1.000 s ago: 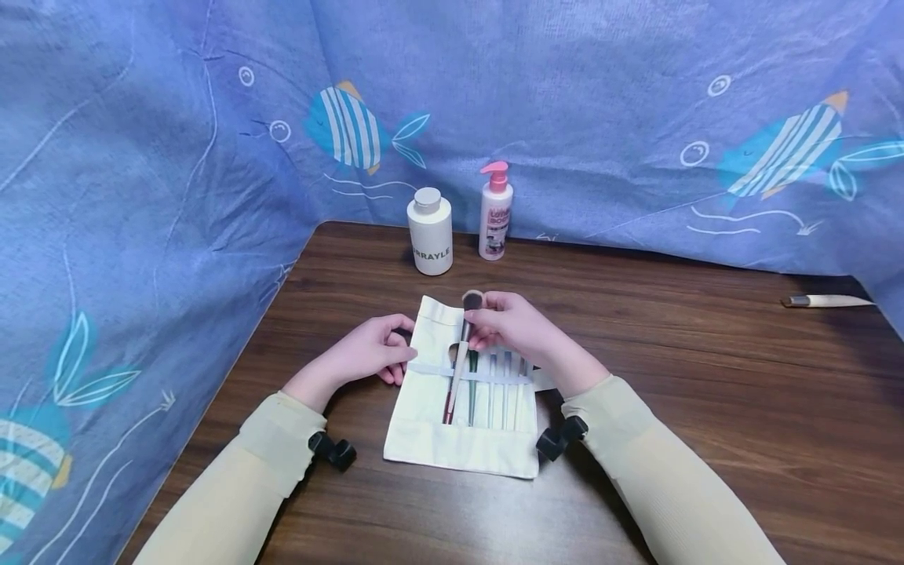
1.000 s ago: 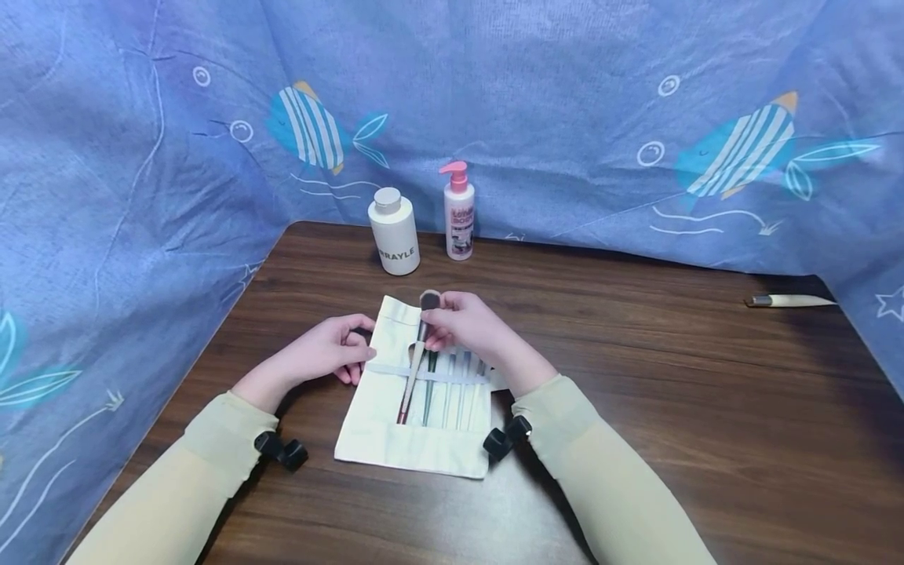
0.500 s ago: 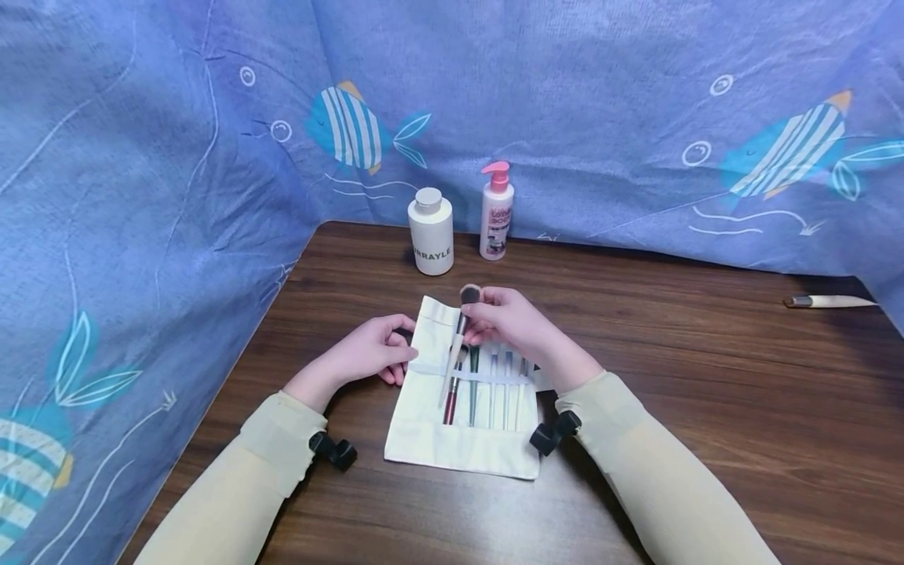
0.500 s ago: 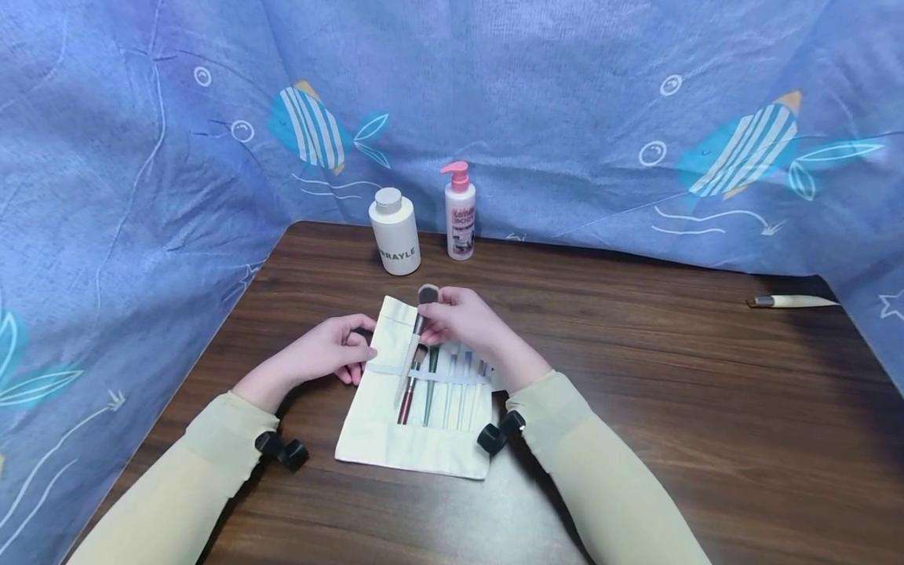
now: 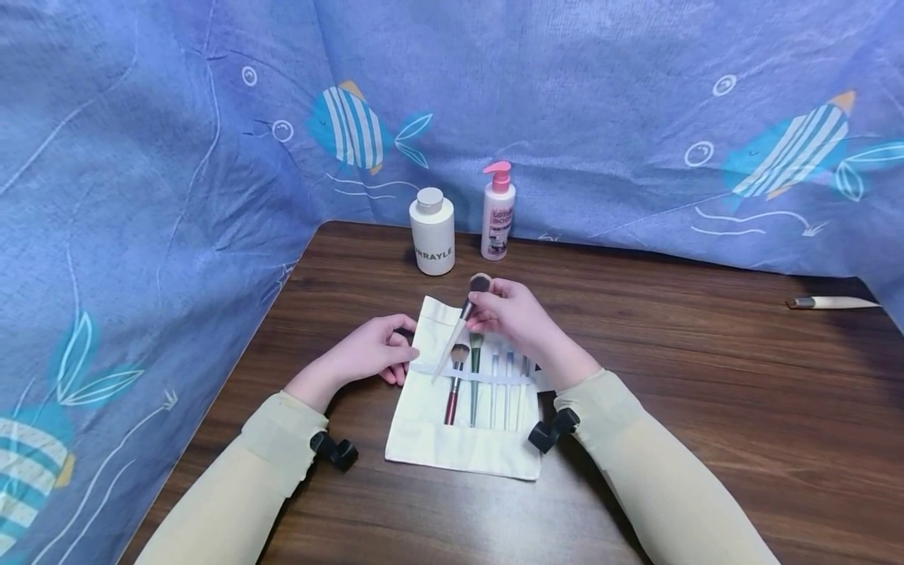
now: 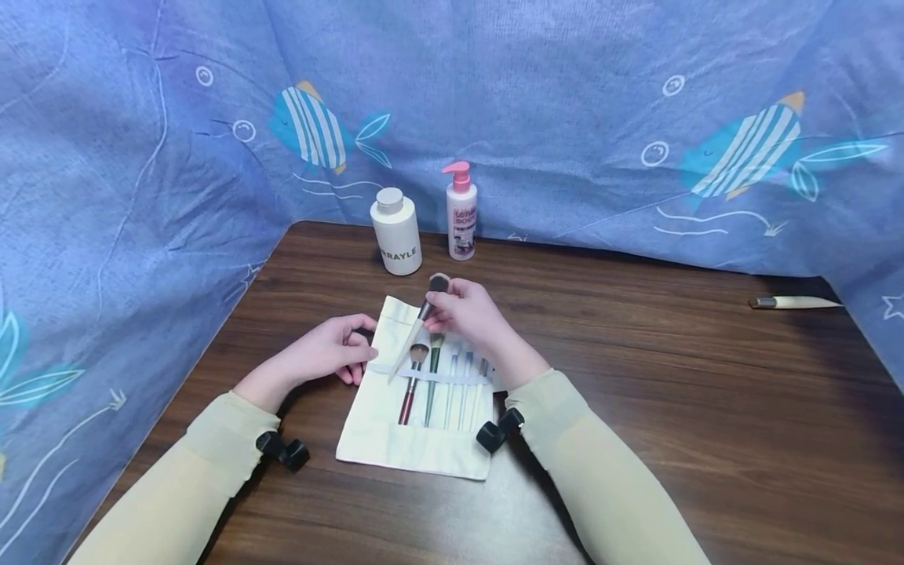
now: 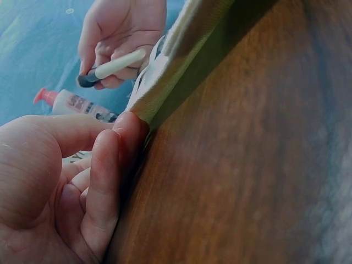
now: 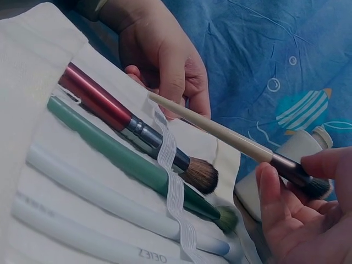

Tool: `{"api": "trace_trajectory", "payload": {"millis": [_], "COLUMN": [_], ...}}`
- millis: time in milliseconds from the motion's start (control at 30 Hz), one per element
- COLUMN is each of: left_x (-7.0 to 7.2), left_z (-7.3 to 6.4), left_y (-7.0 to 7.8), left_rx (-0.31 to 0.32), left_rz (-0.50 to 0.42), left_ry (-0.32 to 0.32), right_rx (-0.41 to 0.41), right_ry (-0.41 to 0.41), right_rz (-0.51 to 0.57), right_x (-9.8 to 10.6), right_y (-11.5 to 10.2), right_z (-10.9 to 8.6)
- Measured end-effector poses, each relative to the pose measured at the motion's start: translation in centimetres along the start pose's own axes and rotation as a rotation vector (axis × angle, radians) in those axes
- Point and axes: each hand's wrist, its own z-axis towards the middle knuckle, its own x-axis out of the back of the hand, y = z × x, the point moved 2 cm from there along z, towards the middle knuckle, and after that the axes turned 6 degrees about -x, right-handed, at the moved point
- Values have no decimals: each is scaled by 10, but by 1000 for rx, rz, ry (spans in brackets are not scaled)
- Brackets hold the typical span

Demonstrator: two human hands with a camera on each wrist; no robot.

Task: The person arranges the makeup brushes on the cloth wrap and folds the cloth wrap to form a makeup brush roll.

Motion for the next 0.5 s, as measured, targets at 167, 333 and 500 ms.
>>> {"api": "trace_trajectory", "payload": {"millis": [167, 333, 500], "left_x": [0, 1, 1], "left_z": [0, 0, 2], "left_y": [-2, -5, -5], "left_rx": [1, 4, 6], "left_rz": [1, 2, 7], "left_ry": [2, 3, 6], "right_rx": [51, 82, 86], "right_ry": [60, 106, 122], "right_rz": [54, 106, 117], "right_x": [3, 4, 6], "right_y": [0, 0, 1], "right_z": [1, 2, 2]}}
